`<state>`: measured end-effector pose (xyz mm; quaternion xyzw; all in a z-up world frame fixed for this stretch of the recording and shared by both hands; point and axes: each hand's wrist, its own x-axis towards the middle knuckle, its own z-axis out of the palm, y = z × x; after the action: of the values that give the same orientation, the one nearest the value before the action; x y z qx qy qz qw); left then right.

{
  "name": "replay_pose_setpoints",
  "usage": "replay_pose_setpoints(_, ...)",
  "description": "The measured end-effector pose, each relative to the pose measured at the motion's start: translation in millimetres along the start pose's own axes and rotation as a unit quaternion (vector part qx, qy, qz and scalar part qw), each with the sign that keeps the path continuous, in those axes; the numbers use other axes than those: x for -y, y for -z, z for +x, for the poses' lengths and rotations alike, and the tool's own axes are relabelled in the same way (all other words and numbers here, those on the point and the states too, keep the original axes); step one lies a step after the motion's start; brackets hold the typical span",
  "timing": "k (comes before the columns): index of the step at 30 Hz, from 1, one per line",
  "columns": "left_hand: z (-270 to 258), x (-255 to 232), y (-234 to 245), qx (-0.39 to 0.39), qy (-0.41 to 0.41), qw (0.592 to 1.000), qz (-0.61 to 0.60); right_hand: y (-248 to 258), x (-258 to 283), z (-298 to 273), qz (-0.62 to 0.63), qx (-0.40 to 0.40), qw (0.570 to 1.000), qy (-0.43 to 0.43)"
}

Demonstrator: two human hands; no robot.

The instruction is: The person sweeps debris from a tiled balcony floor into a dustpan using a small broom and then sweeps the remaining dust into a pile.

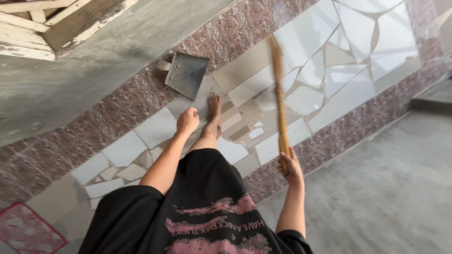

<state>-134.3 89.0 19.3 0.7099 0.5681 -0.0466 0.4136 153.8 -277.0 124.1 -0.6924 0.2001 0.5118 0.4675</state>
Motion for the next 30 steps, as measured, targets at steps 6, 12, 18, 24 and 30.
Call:
replay_pose_setpoints(6,-19.4,23.5,34.3,-0.02,-0.047,0.999,0.02,-58.4,-29.1,52.8,0.001,-0.072,0.997,0.023)
replay_pose_setpoints(12,11.3,47.5,113.7,-0.015,0.018,0.999,0.043,-186.1,-63.0,100.2,0.034,0.14,0.975,-0.17)
replay_pose_setpoints(18,119.0,76.4,134.9,-0.043,-0.062,0.994,0.073,-317.3,-104.7,72.7,-0.078,0.135,0.987,0.045)
replay_pose_setpoints(24,179.8,91.8,128.9,0.026,-0.051,0.993,0.101,-283.5,-126.8,-20.3,0.143,0.142,0.979,-0.043)
replay_pose_setpoints(30,209.3,87.1,123.3,0.061,-0.024,0.994,0.089,-253.1,-124.6,-124.1,0.062,-0.078,0.99,-0.096)
